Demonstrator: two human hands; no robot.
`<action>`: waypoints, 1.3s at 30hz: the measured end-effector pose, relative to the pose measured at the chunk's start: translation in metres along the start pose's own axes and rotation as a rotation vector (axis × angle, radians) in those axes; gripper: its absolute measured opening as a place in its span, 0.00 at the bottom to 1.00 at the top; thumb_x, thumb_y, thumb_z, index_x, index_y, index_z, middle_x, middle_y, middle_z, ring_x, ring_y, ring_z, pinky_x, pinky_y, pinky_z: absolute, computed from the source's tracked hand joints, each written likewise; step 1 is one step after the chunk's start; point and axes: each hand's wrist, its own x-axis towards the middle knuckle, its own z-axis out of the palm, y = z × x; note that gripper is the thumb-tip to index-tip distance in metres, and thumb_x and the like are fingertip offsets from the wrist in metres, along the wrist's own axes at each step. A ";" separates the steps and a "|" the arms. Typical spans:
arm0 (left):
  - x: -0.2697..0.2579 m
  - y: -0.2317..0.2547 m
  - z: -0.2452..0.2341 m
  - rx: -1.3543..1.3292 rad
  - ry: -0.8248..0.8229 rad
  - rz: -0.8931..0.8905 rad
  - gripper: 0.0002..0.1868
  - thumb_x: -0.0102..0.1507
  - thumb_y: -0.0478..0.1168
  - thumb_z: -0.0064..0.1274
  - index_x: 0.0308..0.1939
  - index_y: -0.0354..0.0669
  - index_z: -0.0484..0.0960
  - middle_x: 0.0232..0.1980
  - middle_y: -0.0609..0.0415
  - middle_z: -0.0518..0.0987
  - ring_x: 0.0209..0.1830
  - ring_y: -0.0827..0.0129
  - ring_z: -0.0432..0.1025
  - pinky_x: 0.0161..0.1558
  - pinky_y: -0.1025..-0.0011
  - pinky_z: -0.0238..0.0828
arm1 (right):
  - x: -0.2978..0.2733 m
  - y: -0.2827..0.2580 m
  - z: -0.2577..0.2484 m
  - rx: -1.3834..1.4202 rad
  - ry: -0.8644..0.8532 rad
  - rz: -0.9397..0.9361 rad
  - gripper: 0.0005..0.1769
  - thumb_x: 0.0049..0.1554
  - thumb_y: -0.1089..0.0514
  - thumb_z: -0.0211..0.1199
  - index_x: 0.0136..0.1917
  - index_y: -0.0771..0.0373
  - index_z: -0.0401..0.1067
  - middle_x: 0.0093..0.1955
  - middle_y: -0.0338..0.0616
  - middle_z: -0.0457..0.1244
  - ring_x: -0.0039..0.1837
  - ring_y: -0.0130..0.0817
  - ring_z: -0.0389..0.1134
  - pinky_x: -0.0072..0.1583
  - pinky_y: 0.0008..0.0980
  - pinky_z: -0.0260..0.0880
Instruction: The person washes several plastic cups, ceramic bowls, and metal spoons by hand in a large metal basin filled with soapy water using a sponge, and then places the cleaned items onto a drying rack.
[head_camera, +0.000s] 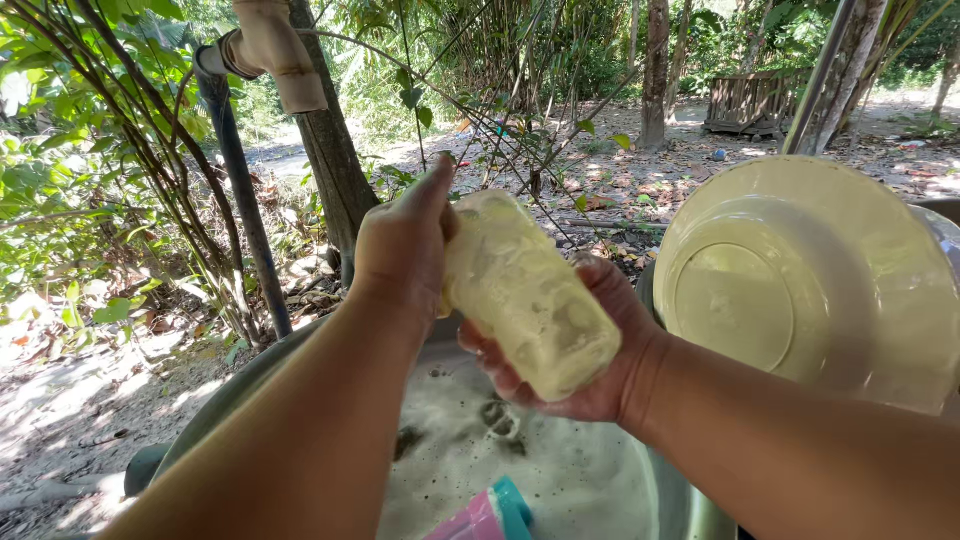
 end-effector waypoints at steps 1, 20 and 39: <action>0.002 0.000 0.002 0.027 -0.022 0.096 0.27 0.61 0.61 0.62 0.28 0.37 0.82 0.27 0.55 0.77 0.26 0.66 0.69 0.34 0.63 0.70 | 0.001 0.001 0.001 0.042 0.005 0.027 0.42 0.38 0.51 0.62 0.66 0.69 0.65 0.58 0.65 0.65 0.57 0.57 0.69 0.59 0.50 0.71; -0.018 0.022 -0.001 -0.093 -0.074 -0.044 0.28 0.65 0.58 0.57 0.28 0.34 0.80 0.23 0.50 0.76 0.22 0.62 0.70 0.29 0.61 0.69 | -0.002 -0.019 -0.007 -0.187 0.053 0.022 0.41 0.43 0.45 0.63 0.68 0.65 0.68 0.58 0.64 0.65 0.55 0.55 0.69 0.58 0.50 0.72; -0.117 0.028 0.013 0.766 -0.571 1.208 0.44 0.48 0.50 0.64 0.66 0.41 0.68 0.60 0.40 0.76 0.63 0.48 0.70 0.62 0.61 0.68 | 0.026 -0.081 0.029 -1.015 1.051 -0.151 0.17 0.59 0.51 0.50 0.48 0.61 0.75 0.44 0.52 0.70 0.42 0.45 0.73 0.44 0.49 0.74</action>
